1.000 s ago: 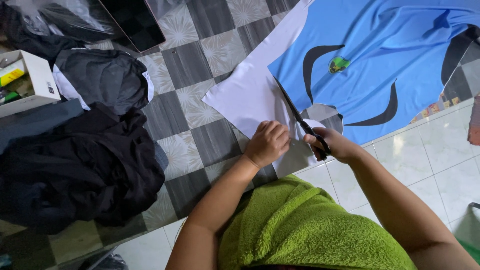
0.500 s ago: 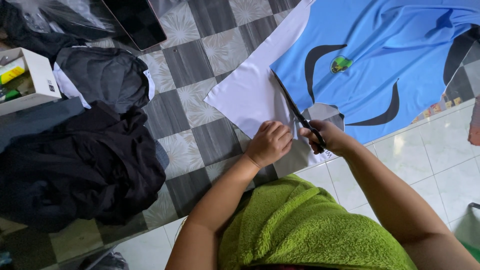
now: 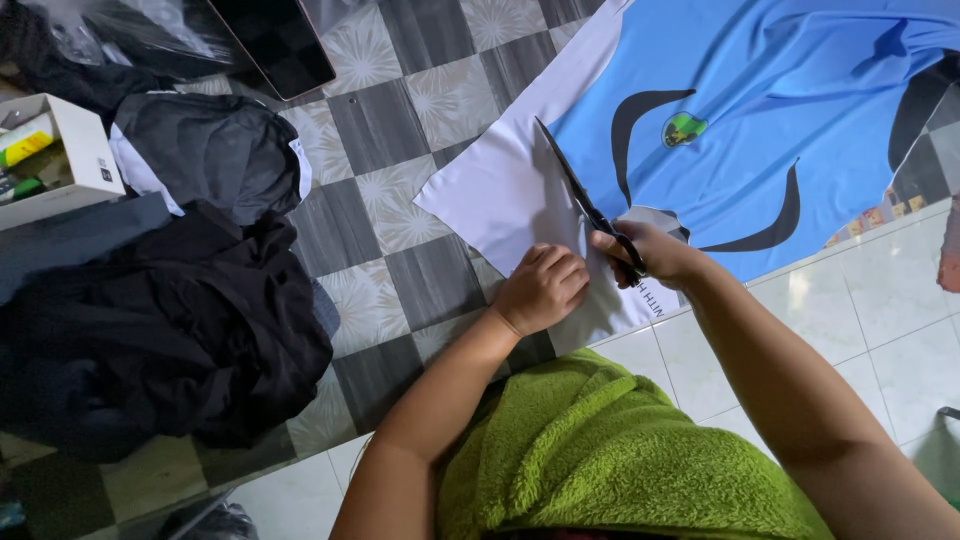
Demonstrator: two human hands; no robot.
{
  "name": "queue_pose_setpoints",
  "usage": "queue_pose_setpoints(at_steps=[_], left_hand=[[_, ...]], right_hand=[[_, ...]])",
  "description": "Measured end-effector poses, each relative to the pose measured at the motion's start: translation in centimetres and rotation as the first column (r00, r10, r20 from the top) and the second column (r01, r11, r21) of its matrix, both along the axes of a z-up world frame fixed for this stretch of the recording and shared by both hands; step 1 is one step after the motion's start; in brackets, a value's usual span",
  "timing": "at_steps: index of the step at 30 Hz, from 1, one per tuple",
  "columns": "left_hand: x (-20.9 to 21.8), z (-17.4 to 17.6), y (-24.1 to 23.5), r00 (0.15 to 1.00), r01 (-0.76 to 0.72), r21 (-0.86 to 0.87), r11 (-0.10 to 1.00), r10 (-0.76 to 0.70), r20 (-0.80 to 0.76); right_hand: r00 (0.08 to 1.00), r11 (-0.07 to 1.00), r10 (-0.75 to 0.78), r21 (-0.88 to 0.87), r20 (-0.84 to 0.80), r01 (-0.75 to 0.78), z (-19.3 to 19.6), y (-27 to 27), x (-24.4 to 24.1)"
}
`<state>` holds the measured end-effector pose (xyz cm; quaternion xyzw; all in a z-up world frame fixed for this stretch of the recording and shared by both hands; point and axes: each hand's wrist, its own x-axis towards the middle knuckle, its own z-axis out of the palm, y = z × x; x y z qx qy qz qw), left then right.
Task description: Cutting out a sports jersey pattern from a printed fabric sheet using hand scissors.
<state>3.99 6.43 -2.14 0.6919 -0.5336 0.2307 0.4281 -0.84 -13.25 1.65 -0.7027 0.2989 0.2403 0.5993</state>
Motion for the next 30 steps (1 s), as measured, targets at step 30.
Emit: queue_pose_setpoints(at_steps=[30], left_hand=[[0.1,-1.0,-0.1,1.000,0.022,0.050,0.998,-0.022,-0.005]], right_hand=[[0.997,0.996,0.073,-0.058,-0.034,-0.075,2.4,0.6,1.1]])
